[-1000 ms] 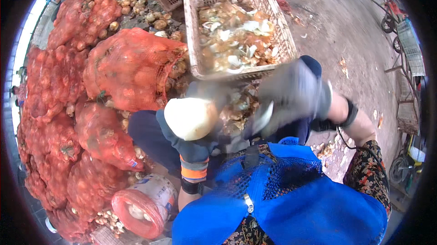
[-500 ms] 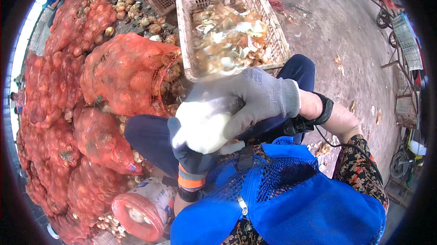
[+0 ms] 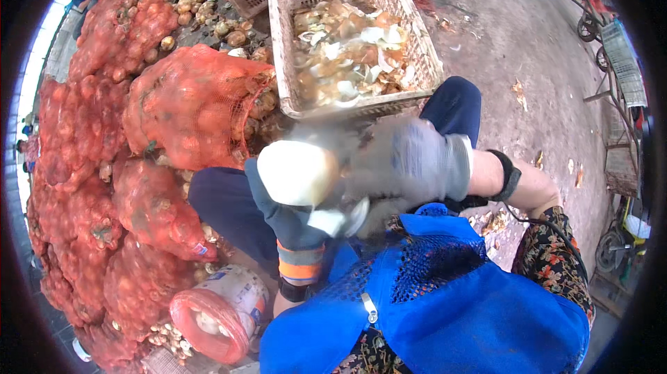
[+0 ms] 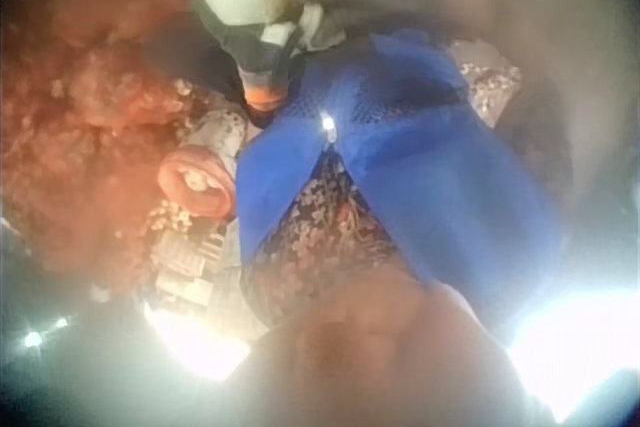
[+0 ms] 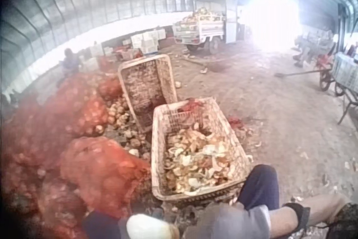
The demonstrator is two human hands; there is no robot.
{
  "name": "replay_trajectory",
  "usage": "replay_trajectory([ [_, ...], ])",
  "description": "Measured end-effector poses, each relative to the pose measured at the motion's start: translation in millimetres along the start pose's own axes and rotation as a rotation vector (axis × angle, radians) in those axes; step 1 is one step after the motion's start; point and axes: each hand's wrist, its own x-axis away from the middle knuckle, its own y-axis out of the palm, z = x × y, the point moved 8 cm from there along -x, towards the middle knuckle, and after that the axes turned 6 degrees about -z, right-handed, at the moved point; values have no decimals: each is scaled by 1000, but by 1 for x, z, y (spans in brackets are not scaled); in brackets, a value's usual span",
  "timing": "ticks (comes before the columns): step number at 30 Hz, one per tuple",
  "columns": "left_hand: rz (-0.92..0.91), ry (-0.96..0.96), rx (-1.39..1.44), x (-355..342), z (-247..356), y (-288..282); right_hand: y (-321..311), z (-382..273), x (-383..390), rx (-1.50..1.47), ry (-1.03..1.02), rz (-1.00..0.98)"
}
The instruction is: Peeling red onions with a small knife while sitting in a large agricultural processing facility.
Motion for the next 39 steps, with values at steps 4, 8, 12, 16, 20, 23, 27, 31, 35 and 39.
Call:
replay_trajectory([
  [4, 5, 56, -343, -8, 19, -5, -5, 31, 24, 2, -36, 225],
  [8, 22, 112, -790, -12, 36, -6, -40, 162, 48, 427, 861, 171],
  [12, 36, 162, -1215, -21, 37, 3, -17, 138, 55, -322, 894, 266],
  [16, 13, 208, -1611, -26, 29, 21, 51, 69, 11, -1527, 524, 383],
  [20, -599, 393, -1747, -23, 49, 104, 47, 60, 19, -1640, 557, 232],
  [23, -271, -164, -178, -26, 30, 82, 40, 49, 23, -1547, 508, 251],
  [27, -219, -361, 36, -4, 14, 71, 36, 56, 31, -1162, 476, 281],
  [31, -294, -354, 68, 0, 14, 79, 18, 74, 32, -828, 607, 54],
  [35, -357, -352, 105, 5, 13, 83, 17, 64, 26, -719, 506, 2],
  [39, -728, 176, -1283, 2, 26, 108, 17, 60, 30, -595, 363, 96],
])
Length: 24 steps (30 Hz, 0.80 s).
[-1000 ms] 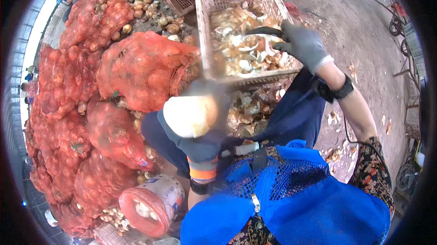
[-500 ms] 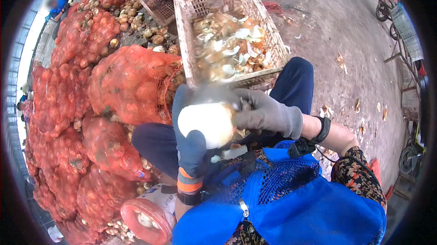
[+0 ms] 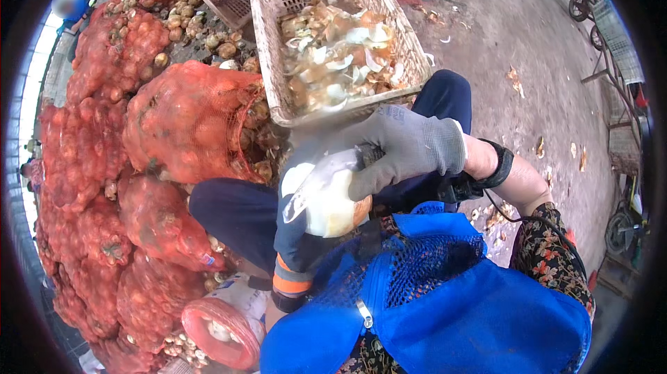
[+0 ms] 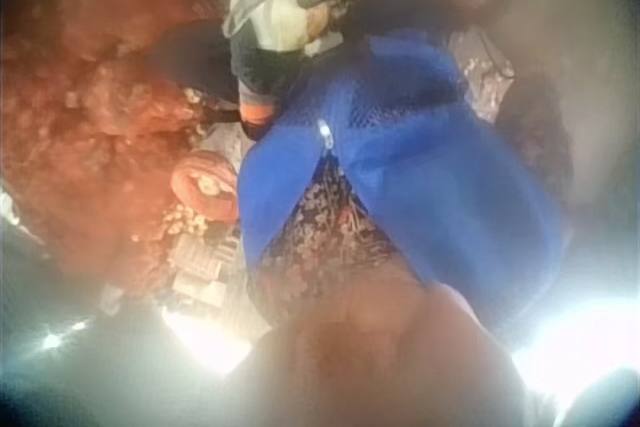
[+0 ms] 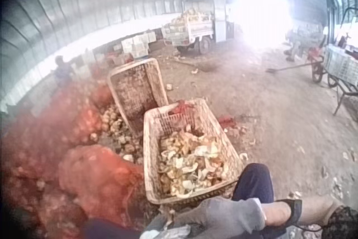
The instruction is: Peeling red onions with a small knife while sitting in a large agricultural processing facility.
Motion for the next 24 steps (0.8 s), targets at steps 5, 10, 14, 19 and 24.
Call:
replay_trajectory([
  [5, 264, -354, 1025, 27, -39, 29, 5, 2, -2, 14, 48, -87],
  [10, 487, -479, 1860, 34, -45, 49, 10, 1, -1, 75, 4, -7],
  [14, 560, -357, 1975, 32, -43, 31, 12, -28, 15, 188, -219, -29],
  [19, 621, -351, 1834, 40, -79, 32, 1, -24, 18, 47, -153, -61],
  [24, 515, -93, 1837, 22, -71, 7, -30, -25, 4, -233, -112, -117],
])
